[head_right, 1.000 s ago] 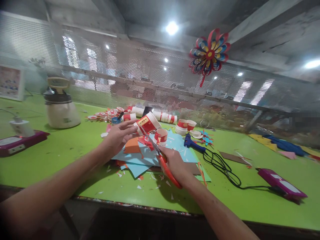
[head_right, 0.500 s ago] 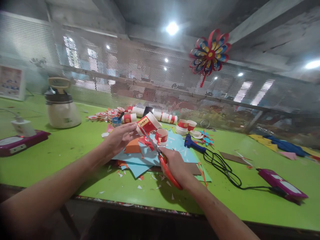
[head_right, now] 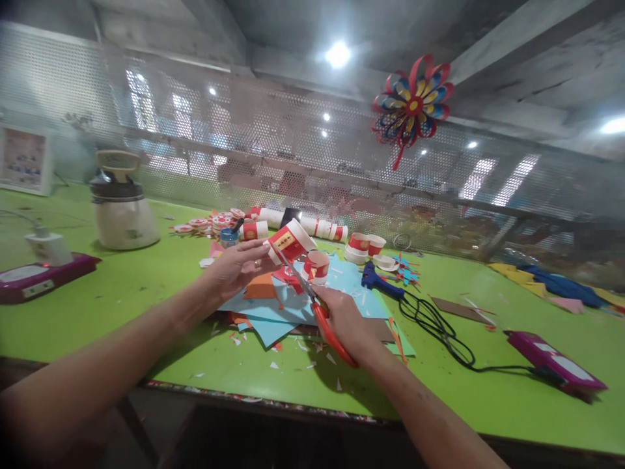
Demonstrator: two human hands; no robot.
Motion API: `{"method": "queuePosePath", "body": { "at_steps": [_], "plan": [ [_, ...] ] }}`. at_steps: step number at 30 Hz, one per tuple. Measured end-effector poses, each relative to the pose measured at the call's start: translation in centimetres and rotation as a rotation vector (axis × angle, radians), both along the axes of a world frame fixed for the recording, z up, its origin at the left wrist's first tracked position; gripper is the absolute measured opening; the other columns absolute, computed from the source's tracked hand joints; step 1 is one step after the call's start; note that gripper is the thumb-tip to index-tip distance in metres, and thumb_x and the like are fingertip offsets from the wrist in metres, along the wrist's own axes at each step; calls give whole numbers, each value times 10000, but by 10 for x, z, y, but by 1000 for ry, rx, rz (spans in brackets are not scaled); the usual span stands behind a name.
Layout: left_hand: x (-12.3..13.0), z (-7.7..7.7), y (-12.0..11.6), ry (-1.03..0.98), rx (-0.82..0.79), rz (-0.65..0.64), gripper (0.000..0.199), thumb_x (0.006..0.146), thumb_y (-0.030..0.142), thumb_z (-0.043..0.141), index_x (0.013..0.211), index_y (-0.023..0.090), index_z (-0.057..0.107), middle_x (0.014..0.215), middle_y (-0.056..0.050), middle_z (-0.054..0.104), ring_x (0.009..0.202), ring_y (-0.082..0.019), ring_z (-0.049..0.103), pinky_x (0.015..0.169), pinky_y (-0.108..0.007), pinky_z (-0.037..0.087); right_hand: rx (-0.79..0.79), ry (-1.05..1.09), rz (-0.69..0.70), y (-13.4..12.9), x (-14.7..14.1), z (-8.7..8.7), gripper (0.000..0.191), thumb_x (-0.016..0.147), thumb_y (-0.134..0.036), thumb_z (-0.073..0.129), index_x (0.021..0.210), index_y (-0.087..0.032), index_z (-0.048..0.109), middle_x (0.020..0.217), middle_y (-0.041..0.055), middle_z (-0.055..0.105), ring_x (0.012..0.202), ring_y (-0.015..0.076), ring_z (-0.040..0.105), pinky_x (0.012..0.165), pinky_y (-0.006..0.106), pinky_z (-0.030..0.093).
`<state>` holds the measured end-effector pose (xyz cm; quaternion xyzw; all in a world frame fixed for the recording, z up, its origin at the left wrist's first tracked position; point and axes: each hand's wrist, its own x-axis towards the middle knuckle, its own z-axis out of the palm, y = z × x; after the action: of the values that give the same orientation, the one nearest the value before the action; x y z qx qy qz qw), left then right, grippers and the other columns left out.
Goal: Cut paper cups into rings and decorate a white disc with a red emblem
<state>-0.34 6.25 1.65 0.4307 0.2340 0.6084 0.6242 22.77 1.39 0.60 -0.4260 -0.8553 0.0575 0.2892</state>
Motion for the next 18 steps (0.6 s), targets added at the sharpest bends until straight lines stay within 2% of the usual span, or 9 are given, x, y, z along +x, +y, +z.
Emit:
{"method": "queuePosePath", "body": {
  "at_steps": [6,10,15,18],
  "plan": [
    [3,-1,-1,-8,8,27,192,734,135,735,921,94,715,922,-158,747,831,-258,713,818,-426,559,-21,-24,-42,-6,0,4,310,838,-152,447,1030,-147,691,903,74,733,743,232,609,708,325,451],
    [4,2,-4,-12,10,69,203,726,108,735,926,95,702,918,-154,741,820,-250,711,818,-432,561,-27,-25,-32,-3,0,2,271,834,-147,446,936,-148,697,837,56,729,699,214,593,688,307,442],
    [3,1,-3,-8,30,101,226,721,113,745,943,109,702,949,-139,736,854,-235,700,838,-414,555,-22,1,-11,0,-1,1,267,829,-145,447,947,-140,687,941,92,729,777,240,615,755,335,456],
    [3,-2,-2,23,50,90,186,698,132,770,872,88,720,932,-157,738,848,-245,700,834,-408,546,-29,19,4,-1,-3,3,265,829,-163,451,953,-138,684,916,95,719,790,246,615,750,335,464]
  ]
}}
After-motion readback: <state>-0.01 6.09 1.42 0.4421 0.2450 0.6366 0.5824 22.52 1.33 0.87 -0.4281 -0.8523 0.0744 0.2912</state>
